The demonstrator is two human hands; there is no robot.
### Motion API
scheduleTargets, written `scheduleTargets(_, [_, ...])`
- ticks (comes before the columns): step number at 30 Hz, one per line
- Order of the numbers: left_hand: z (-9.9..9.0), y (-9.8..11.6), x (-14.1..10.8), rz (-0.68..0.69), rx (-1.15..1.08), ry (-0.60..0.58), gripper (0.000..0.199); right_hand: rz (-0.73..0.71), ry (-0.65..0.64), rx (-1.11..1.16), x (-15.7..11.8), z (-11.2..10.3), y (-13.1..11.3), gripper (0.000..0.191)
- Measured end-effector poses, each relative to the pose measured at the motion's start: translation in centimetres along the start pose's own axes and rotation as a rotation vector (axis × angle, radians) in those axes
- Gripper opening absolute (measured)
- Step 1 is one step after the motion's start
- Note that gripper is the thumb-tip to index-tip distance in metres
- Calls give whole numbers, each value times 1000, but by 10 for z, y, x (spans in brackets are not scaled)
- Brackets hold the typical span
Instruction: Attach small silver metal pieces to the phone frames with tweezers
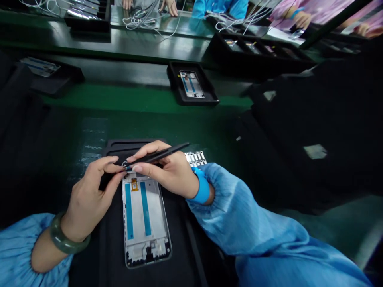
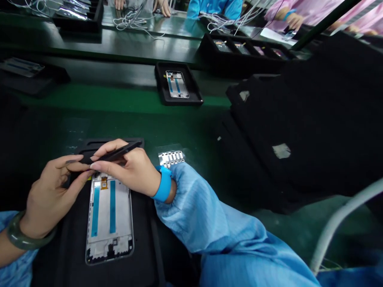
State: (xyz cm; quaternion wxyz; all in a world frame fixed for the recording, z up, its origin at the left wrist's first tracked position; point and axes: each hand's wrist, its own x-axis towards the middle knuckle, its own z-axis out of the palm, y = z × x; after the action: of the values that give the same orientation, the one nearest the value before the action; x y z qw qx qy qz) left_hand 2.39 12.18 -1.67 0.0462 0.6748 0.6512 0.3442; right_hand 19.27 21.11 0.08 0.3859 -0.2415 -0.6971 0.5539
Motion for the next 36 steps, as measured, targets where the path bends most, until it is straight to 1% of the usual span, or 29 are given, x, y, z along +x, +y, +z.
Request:
scheduleTargets(2, [0,0,1,19,14,-10,24,-69,-41,-65,-1,1,0,14])
scheduleTargets(4, [0,0,2,26,10,-20,29,-116,-71,-116,-2,1,1,15])
scheduleTargets(6, [0,0,2,32,6,-24,34,-161,-83,-167,-3,1,2,15])
scheduleTargets(8, [0,0,3,44,3,-28,34,-207,-87,-204,-3,2,2,13])
scheduleTargets(12, [0,-1,3,69,-17,-36,33,-246,-102,-259,-5,2,0,9])
scheduleTargets(14, [0,-2,3,62,-39,-45,36,-234,-61,-268,-4,0,-2,9])
scheduleTargets(17, [2,-2,2,16,-111,-55,43,-164,70,-340,-2,-7,-3,8])
scheduleTargets(19, [3,-3,1,-19,-162,-58,46,-114,97,-414,0,-12,-2,8])
scheduleTargets(22, [4,-4,1,-29,-185,-77,46,-80,34,-470,1,-17,2,8])
scheduleTargets(26, [5,-6,2,-1,-148,-112,47,-94,-23,-526,0,-14,9,11])
scheduleTargets(29, [5,-6,2,11,-129,-121,47,-172,-63,-560,-2,-11,9,11])
scheduleTargets(33, [6,-6,2,32,-127,-115,46,-322,-213,-645,-5,-10,5,12])
scheduleTargets(34, [6,-6,2,36,-128,-114,45,-351,-224,-653,-5,-11,5,12])
scheduleTargets(36, [6,-6,2,39,-132,-112,45,-395,-184,-617,-5,-12,6,9])
